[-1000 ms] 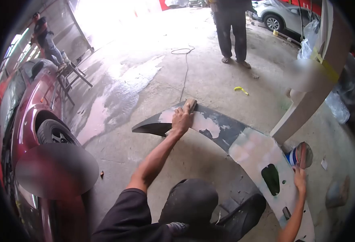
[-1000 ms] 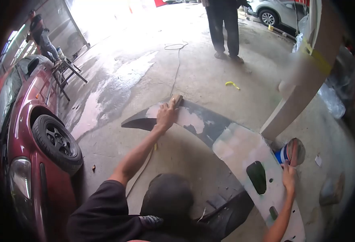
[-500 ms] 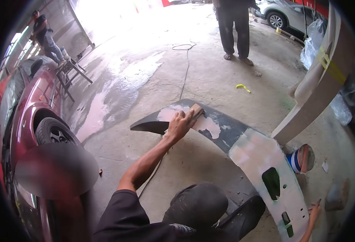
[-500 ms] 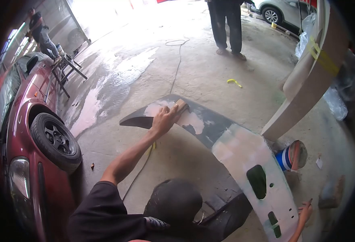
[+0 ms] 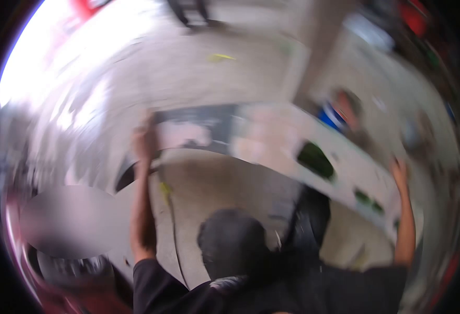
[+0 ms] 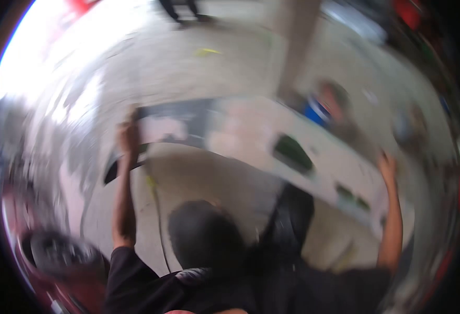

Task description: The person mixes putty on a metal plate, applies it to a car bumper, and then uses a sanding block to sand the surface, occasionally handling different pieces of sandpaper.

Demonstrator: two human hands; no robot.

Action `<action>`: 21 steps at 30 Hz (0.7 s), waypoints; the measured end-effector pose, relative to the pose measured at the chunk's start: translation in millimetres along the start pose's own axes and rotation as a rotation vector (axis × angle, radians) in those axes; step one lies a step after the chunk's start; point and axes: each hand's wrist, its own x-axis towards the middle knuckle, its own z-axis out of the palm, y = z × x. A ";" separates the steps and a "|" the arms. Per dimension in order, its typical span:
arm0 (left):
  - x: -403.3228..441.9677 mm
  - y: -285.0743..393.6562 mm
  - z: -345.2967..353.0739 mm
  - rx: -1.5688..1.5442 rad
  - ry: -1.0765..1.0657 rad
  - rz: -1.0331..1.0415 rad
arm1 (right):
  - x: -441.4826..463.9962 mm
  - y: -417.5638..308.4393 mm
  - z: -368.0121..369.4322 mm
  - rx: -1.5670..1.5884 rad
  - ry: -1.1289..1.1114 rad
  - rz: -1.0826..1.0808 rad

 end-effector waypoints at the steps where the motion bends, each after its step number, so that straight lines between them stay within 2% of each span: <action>1: 8.6 -8.6 19.0 0.018 -0.031 -0.030 | -10.6 -0.6 -0.4 -0.219 0.202 -0.165; 2: 9.1 0.1 11.6 -0.356 -0.037 -0.244 | -21.7 -25.3 -9.5 -0.337 0.208 -0.091; 3: 11.4 2.3 13.3 -0.341 -0.051 -0.274 | -32.5 -45.0 -15.5 -0.376 0.268 -0.136; 5: -3.0 -2.9 28.4 -0.314 0.113 -0.108 | -51.2 -89.8 -36.3 -0.462 0.211 -0.040; 6: -19.7 3.5 13.5 -0.244 0.018 -0.201 | -54.3 -78.9 -41.1 -0.490 0.290 -0.036; 7: -27.6 26.3 -24.5 -0.197 -0.061 -0.164 | -69.9 -73.8 -55.1 -0.442 0.324 0.055; 9: -33.6 21.4 -32.0 -0.192 -0.005 -0.047 | -98.3 -72.9 -75.9 -0.332 0.387 0.199; 11: -22.9 0.6 -18.7 -0.291 -0.017 -0.072 | -124.9 -52.3 -91.9 -0.236 0.502 0.306; 14: 5.7 -26.0 17.1 -0.155 -0.088 -0.252 | -164.7 2.1 -110.9 -0.161 0.660 0.423; 16: 3.6 -22.7 15.4 -0.174 -0.143 -0.291 | -192.2 44.8 -126.6 -0.174 0.772 0.533; 17: -2.5 -22.9 19.5 -0.207 -0.128 -0.262 | -204.8 66.2 -129.9 -0.194 0.830 0.611; 19: -28.1 17.3 -16.0 -0.196 -0.082 -0.176 | -226.9 75.4 -129.1 -0.265 0.980 0.729; 21: -37.8 34.1 -35.8 -0.214 -0.069 -0.131 | -241.9 86.2 -117.1 -0.290 0.919 0.669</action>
